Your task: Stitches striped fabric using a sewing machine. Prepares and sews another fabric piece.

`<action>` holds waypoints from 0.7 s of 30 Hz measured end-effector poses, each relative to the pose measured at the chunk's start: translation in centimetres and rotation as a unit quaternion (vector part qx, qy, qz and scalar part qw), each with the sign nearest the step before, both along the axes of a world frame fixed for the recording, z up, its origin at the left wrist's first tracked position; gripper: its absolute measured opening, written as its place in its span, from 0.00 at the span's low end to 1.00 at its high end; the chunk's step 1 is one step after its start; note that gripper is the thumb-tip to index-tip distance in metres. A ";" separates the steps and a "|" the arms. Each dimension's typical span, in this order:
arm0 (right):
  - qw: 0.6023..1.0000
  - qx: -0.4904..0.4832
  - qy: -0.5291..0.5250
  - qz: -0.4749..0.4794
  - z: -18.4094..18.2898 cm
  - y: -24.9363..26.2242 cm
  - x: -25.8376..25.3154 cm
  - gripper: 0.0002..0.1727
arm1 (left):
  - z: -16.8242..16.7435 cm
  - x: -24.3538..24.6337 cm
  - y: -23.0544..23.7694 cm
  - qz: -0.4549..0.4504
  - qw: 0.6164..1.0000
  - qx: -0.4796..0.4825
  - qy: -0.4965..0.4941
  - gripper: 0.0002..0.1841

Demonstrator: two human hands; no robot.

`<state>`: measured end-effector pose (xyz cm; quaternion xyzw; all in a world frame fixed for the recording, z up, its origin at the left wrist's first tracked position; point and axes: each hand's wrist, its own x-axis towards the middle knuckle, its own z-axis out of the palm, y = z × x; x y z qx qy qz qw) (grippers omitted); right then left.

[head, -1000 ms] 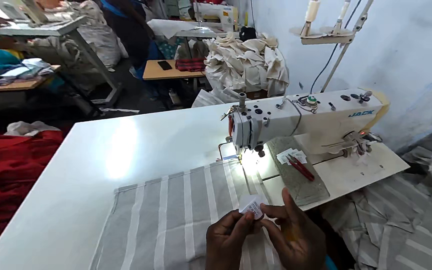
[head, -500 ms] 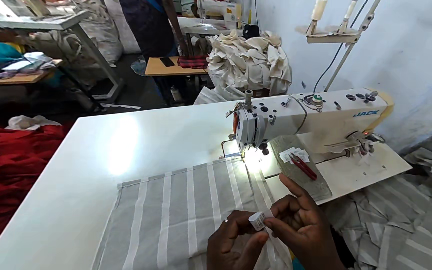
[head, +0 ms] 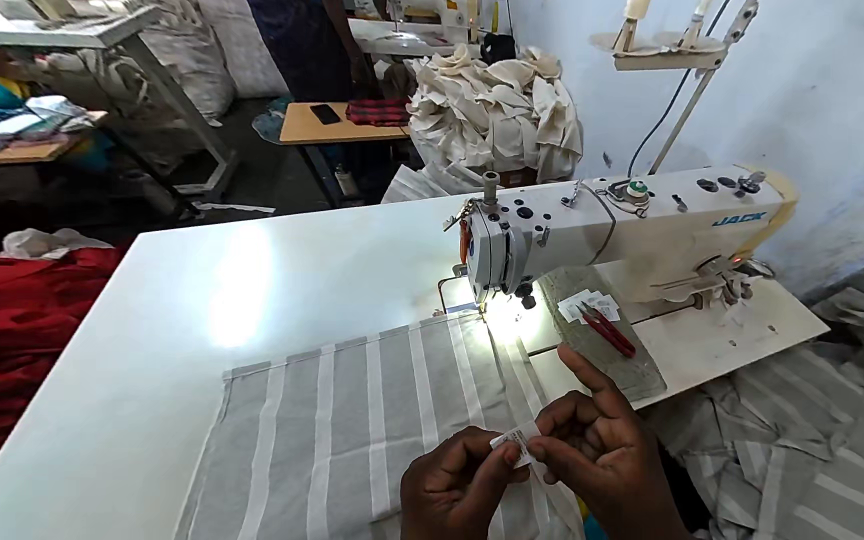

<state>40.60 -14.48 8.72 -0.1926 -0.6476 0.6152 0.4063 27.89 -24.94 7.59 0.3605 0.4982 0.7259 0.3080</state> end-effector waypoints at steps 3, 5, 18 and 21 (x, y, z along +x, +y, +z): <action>0.999 -0.043 -0.002 0.013 -0.3 0.2 -0.3 0.47 | -0.3 -0.3 0.2 0.006 1.000 -0.010 -0.016 0.02; 0.998 -0.066 -0.002 0.022 -0.5 0.4 -0.5 0.47 | -0.5 -0.5 0.3 0.009 0.999 -0.019 -0.031 0.02; 0.934 -0.342 -0.071 -0.072 -3.7 5.4 -4.7 0.34 | -8.1 -5.3 6.2 0.214 0.769 0.019 0.602 0.10; 0.961 -0.201 -0.180 -0.068 -5.4 6.9 -6.3 0.27 | -8.0 -9.6 9.7 0.192 0.693 0.060 0.693 0.09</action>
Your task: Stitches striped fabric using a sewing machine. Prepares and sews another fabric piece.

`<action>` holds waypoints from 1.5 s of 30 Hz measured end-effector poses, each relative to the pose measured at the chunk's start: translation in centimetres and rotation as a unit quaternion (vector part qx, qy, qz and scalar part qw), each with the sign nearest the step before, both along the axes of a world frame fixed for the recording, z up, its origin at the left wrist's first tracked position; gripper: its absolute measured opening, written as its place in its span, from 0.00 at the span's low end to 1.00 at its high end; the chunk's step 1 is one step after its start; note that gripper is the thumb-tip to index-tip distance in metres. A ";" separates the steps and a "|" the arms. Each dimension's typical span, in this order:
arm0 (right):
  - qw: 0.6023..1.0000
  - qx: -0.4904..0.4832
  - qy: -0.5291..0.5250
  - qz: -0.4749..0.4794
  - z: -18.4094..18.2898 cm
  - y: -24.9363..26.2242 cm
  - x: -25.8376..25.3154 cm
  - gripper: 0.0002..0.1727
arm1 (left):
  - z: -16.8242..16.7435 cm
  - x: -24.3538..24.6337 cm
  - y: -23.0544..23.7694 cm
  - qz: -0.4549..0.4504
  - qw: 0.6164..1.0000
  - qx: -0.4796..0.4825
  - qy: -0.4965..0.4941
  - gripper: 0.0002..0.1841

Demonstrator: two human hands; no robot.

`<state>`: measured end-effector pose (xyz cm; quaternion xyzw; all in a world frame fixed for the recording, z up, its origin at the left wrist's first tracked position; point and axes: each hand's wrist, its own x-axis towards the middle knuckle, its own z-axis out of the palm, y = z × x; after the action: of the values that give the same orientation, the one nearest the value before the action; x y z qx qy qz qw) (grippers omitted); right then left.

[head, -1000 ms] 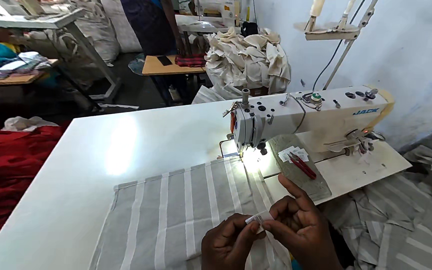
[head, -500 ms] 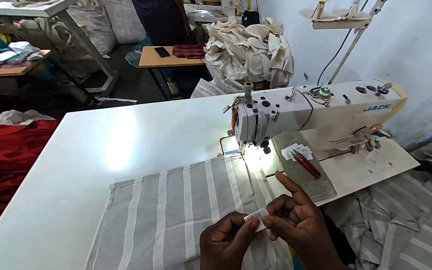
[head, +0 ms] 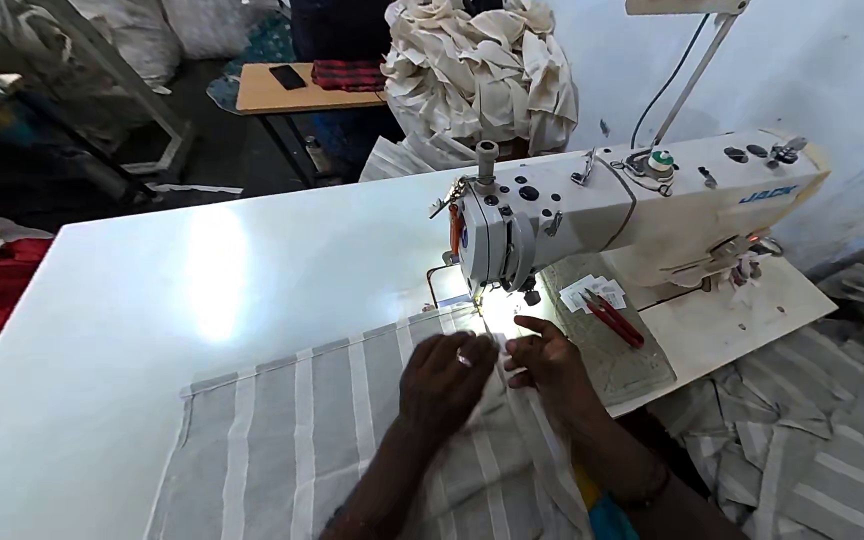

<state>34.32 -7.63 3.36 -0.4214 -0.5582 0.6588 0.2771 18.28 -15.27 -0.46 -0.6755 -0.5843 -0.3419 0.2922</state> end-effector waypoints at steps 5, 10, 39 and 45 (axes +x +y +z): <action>0.808 0.473 -0.344 0.069 -4.0 -0.9 -0.6 0.16 | -1.9 -4.1 1.9 -0.036 0.992 -0.118 -0.033 0.12; 0.834 0.462 -0.298 0.042 -3.3 -0.3 -0.3 0.16 | -2.6 -3.0 1.9 -0.064 0.991 -0.115 -0.024 0.12; 0.922 0.364 -0.133 0.023 -7.2 -6.2 16.0 0.18 | -1.4 -5.8 -14.8 0.256 0.922 -0.204 -0.207 0.32; 0.957 0.163 -0.067 0.233 -6.7 -10.2 10.1 0.34 | -5.1 -6.4 -19.7 0.358 0.881 -0.256 -0.174 0.51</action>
<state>44.40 -17.80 -3.31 -0.2720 -0.7576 0.5758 0.1431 11.89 -34.98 -5.51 -0.4009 -0.8951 -0.1646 0.1052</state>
